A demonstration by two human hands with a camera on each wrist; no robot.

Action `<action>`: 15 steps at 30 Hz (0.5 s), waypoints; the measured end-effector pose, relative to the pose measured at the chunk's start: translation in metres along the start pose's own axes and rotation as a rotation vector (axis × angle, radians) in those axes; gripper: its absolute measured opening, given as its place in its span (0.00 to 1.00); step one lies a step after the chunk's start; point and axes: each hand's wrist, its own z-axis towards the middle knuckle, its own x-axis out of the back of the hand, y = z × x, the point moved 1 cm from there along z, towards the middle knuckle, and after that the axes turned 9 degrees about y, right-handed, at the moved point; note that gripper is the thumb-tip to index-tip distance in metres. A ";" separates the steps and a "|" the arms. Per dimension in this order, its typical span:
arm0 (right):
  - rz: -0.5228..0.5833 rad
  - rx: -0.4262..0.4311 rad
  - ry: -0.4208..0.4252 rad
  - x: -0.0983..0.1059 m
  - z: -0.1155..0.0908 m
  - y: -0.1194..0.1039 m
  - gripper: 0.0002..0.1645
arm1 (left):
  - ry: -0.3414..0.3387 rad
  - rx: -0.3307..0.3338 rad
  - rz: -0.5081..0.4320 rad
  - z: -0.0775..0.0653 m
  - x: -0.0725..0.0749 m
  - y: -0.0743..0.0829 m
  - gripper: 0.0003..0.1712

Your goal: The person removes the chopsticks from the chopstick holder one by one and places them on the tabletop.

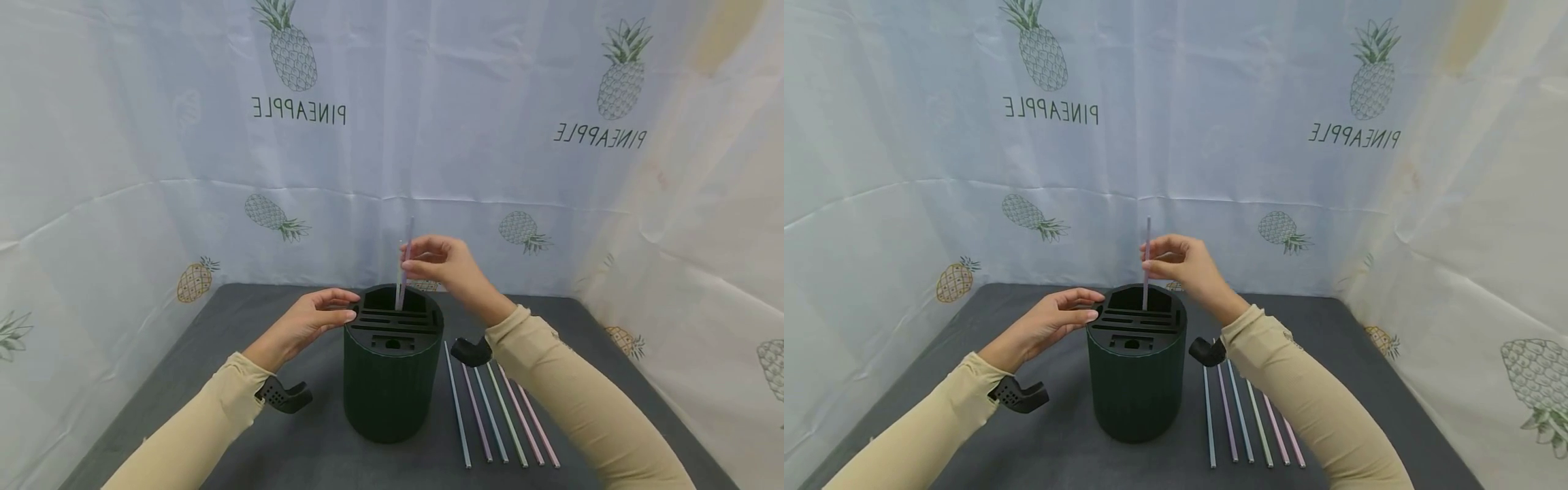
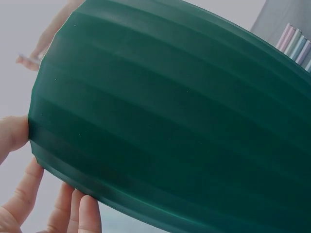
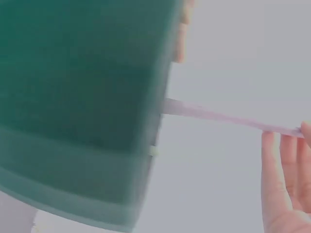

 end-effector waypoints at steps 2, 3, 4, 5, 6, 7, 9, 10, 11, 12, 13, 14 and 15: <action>0.095 0.043 0.052 0.008 0.001 -0.010 0.09 | 0.001 0.000 -0.002 0.000 0.000 0.000 0.28; 0.145 0.065 0.076 0.013 0.002 -0.016 0.10 | 0.003 0.002 -0.004 0.000 0.000 0.000 0.28; 0.194 0.086 0.109 0.017 0.002 -0.021 0.11 | -0.001 -0.002 -0.001 0.000 0.000 -0.001 0.28; 0.250 0.111 0.138 0.022 0.002 -0.027 0.12 | -0.001 -0.002 0.000 0.000 0.000 -0.001 0.29; 0.300 0.139 0.171 0.027 0.001 -0.032 0.13 | 0.003 0.001 -0.003 0.000 0.000 -0.001 0.28; 0.350 0.165 0.206 0.032 0.002 -0.036 0.14 | 0.004 0.003 -0.003 0.000 0.001 -0.001 0.29; 0.432 0.223 0.269 0.044 0.001 -0.043 0.15 | 0.003 0.004 -0.002 0.000 0.001 -0.001 0.28; 0.471 0.252 0.303 0.051 0.001 -0.046 0.15 | 0.002 0.001 -0.001 0.000 0.001 -0.001 0.28; 0.501 0.284 0.331 0.057 0.001 -0.047 0.16 | 0.003 0.000 -0.003 0.000 0.001 -0.001 0.28; 0.521 0.304 0.358 0.064 0.001 -0.049 0.16 | 0.002 -0.002 -0.005 0.000 0.000 -0.001 0.28; 0.535 0.316 0.378 0.072 -0.001 -0.049 0.16 | -0.001 -0.006 -0.003 0.000 0.000 -0.001 0.28; 0.549 0.327 0.393 0.079 -0.002 -0.049 0.17 | -0.004 -0.010 0.000 0.000 0.000 -0.001 0.28; 0.557 0.330 0.413 0.086 -0.004 -0.049 0.17 | -0.005 -0.011 0.001 0.000 0.001 -0.001 0.28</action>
